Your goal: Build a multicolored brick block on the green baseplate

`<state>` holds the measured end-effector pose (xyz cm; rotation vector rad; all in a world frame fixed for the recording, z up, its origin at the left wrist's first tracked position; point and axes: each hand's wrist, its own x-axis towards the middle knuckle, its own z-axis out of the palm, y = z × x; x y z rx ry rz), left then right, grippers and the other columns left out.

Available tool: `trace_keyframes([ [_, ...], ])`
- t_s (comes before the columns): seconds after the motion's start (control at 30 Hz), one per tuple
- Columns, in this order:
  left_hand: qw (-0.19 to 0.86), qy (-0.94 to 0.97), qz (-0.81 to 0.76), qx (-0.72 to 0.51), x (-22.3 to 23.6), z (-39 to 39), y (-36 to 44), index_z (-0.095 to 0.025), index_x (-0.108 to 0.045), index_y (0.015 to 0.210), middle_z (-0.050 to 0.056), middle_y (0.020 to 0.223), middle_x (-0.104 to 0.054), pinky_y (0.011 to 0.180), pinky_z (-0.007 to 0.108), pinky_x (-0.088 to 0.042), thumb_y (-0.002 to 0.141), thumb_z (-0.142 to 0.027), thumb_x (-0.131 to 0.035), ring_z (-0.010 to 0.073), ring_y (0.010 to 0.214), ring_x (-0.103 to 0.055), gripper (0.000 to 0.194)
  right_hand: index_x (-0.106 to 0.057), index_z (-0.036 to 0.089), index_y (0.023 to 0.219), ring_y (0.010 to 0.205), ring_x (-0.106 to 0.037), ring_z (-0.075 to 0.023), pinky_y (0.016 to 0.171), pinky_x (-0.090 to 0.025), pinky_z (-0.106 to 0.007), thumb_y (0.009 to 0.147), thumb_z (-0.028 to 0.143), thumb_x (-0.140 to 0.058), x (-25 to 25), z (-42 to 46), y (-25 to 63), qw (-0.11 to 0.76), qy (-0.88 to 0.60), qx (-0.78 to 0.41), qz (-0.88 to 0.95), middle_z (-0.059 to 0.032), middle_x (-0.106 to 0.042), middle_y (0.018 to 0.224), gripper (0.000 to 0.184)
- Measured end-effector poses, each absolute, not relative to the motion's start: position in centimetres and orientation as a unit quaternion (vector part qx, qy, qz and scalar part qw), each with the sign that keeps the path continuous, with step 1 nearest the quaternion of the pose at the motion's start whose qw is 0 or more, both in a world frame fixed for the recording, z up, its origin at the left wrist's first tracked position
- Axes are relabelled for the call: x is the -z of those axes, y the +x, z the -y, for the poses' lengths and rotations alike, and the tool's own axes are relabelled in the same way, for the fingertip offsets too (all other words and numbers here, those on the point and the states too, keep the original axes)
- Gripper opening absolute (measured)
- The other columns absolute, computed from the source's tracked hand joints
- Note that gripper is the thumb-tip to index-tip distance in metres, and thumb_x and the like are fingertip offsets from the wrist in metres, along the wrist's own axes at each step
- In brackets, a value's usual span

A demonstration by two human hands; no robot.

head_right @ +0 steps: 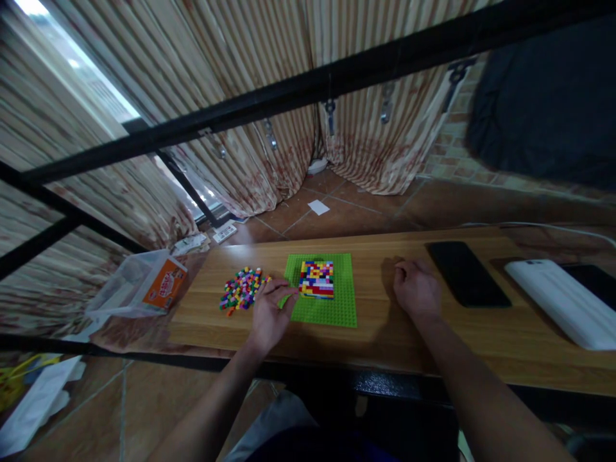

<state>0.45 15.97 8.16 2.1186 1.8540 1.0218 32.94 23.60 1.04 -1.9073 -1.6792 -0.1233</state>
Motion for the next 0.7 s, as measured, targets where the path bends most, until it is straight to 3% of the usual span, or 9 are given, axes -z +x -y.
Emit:
trace_keyframes([
  [0.43, 0.119, 0.731, -0.588, -0.325, -8.4, -20.0, 7.1, -0.031, -0.077, 0.081, -0.002, 0.104, -0.072, 0.099, 0.042, -0.042, 0.079, -0.023, -0.08, 0.0193, 0.104, -0.061, 0.008, -0.073, 0.015, 0.093, 0.082, -0.064, -0.0244, 0.073, -0.048, -0.035, 0.09, 0.027, -0.044, -1.4, -23.6, 32.9, 0.289, -0.717, 0.035, 0.633, -0.0143, -0.069, 0.094, 0.031],
  [0.7, 0.098, 0.73, -0.604, -0.306, -8.0, -20.4, 7.4, -0.03, -0.075, 0.081, -0.001, 0.104, -0.071, 0.098, 0.045, -0.04, 0.082, -0.023, -0.075, 0.0212, 0.104, -0.058, 0.006, -0.073, 0.016, 0.093, 0.084, -0.065, -0.0256, 0.073, -0.049, -0.036, 0.088, 0.026, -0.045, -2.0, -23.4, 32.6, 0.294, -0.72, 0.024, 0.629, -0.0145, -0.07, 0.097, 0.03],
])
